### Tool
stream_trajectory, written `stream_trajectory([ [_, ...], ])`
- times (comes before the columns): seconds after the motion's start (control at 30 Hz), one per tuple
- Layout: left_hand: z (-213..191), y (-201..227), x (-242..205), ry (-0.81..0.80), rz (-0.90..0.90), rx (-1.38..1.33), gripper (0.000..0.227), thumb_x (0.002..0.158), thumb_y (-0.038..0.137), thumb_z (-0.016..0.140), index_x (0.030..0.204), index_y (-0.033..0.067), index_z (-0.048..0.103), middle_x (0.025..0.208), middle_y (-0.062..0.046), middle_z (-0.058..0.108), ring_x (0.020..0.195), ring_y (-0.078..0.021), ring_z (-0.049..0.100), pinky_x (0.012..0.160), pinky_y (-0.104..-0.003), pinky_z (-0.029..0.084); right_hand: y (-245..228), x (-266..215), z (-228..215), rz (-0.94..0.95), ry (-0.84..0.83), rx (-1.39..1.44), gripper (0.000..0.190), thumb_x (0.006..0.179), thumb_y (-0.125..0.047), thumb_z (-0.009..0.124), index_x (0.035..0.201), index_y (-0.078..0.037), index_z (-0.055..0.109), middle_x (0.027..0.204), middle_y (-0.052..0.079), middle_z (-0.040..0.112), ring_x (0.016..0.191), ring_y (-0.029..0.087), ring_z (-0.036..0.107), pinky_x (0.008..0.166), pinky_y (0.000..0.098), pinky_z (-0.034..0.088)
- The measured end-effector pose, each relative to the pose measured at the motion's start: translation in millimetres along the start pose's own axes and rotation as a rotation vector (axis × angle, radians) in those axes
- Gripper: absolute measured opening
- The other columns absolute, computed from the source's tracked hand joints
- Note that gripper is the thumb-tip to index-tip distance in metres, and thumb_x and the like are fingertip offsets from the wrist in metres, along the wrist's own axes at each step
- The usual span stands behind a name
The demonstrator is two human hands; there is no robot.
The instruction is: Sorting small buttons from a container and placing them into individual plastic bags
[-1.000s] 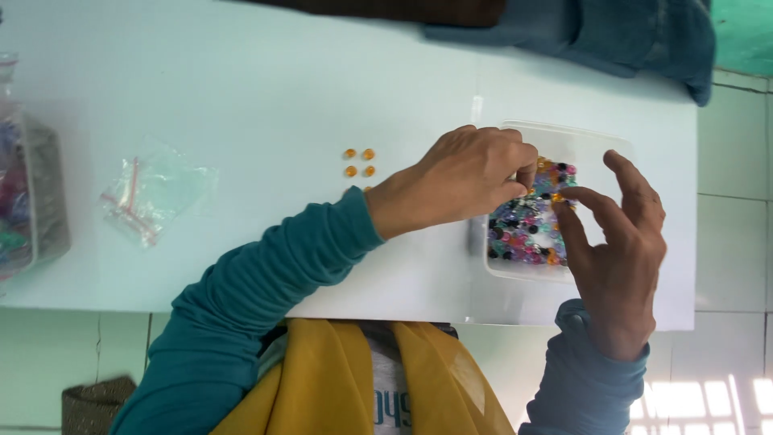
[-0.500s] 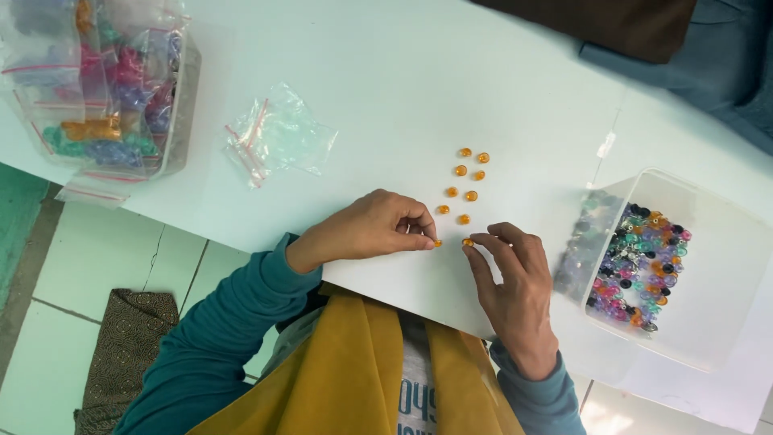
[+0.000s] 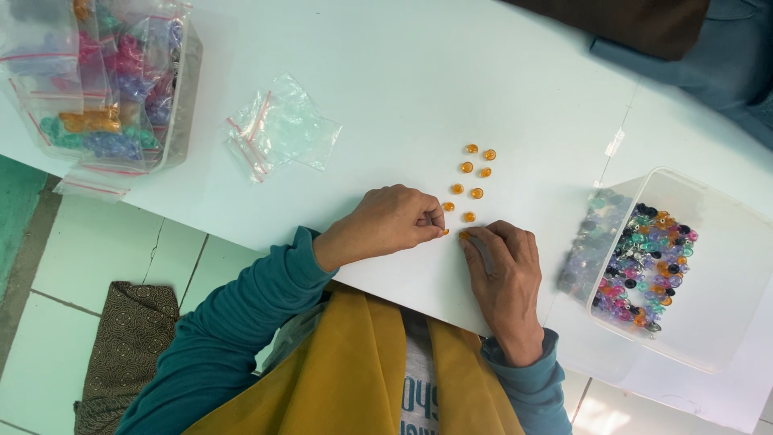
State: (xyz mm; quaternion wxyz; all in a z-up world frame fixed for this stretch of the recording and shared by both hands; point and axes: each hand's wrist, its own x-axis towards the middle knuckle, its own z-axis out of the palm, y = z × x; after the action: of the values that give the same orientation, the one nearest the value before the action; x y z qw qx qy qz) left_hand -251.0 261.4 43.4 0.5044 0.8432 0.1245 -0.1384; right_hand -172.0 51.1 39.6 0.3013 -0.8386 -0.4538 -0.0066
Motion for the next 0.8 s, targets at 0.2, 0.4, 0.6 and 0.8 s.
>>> stream_trajectory([
  [0.2,10.4,-7.5,3.8,0.071,0.023,0.045,0.009,0.093,0.019,0.069,0.088,0.0133,0.074,0.057,0.001,0.067,0.056,-0.0216,0.069,0.061,-0.040,0.055,1.0,1.3,-3.7,-0.027,-0.017,0.005,0.016,0.091,-0.008,0.079,0.106,-0.001,0.079,0.093,0.016,0.064,0.092,0.030,0.065,0.077,0.0379,0.055],
  [0.4,0.7,-4.0,-18.0,0.169,0.069,0.030,0.009,0.095,0.019,0.068,0.098,0.0111,0.071,0.068,-0.008,0.071,0.064,-0.0278,0.072,0.063,-0.045,0.056,-0.4,11.7,-6.5,-0.097,-0.010,-0.042,0.018,0.096,-0.011,0.080,0.113,-0.004,0.078,0.100,0.012,0.063,0.091,0.029,0.063,0.075,0.0376,0.053],
  [0.6,-10.9,-34.3,-52.7,0.511,0.005,0.061,0.012,0.097,0.033,0.064,0.103,0.0217,0.066,0.089,0.003,0.068,0.083,-0.0168,0.068,0.067,-0.038,0.051,-23.5,44.7,10.1,-0.327,-0.066,-0.130,0.018,0.101,-0.014,0.077,0.119,-0.011,0.075,0.110,0.009,0.065,0.091,0.028,0.057,0.083,0.0406,0.049],
  [0.8,-27.8,-79.3,-104.7,0.873,-0.011,0.255,0.014,0.096,0.027,0.071,0.107,0.0199,0.069,0.112,-0.001,0.065,0.112,-0.0278,0.063,0.092,-0.045,0.046,-69.9,92.9,53.3,-0.551,-0.021,-0.178,0.019,0.095,-0.023,0.080,0.112,-0.015,0.079,0.104,0.004,0.066,0.094,0.021,0.061,0.078,0.0354,0.048],
])
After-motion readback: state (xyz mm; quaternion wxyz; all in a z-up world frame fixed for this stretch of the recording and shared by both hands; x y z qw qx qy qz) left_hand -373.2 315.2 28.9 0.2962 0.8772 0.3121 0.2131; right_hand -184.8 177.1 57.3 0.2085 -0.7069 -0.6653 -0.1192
